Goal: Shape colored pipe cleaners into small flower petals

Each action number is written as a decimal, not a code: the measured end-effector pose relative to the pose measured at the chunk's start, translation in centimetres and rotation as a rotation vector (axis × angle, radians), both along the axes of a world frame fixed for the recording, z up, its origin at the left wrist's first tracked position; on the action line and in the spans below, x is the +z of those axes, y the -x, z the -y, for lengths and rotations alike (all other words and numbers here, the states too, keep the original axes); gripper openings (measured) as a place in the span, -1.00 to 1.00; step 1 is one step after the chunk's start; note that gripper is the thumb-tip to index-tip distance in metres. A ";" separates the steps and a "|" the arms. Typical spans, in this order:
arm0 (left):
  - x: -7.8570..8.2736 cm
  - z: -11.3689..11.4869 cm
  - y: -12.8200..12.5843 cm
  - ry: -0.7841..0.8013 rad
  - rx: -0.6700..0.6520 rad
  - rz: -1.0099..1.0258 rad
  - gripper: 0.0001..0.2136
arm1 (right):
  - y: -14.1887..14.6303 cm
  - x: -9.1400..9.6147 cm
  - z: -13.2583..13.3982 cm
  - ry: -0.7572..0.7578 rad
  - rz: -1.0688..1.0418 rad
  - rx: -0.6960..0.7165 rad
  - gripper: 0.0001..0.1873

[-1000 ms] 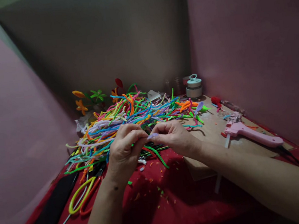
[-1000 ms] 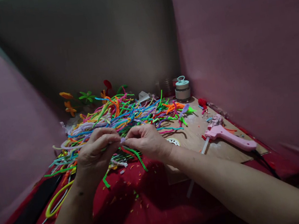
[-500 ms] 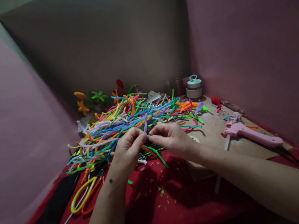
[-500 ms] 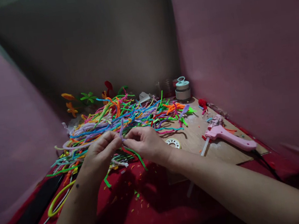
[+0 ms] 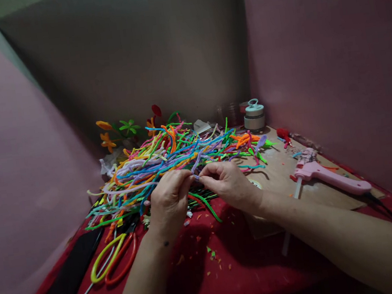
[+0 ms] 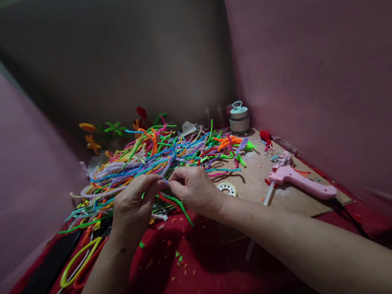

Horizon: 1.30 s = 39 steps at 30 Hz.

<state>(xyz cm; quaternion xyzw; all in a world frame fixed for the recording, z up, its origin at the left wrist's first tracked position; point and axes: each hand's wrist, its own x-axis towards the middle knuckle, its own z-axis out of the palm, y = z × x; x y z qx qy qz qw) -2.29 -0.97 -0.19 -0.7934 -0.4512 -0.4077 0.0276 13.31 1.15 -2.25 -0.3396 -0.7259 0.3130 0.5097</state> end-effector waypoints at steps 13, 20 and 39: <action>1.2 0.7 -0.1 0.240 0.038 -0.098 -0.84 | -0.5 0.9 0.3 -0.345 0.000 -0.271 -0.88; 1.3 0.6 0.1 0.265 0.003 -0.086 -0.84 | -0.9 1.2 -0.6 0.035 0.187 0.126 -0.79; 0.8 0.4 -1.1 0.914 -0.058 0.679 -0.83 | -0.1 0.5 -0.4 0.489 -0.046 0.241 -0.85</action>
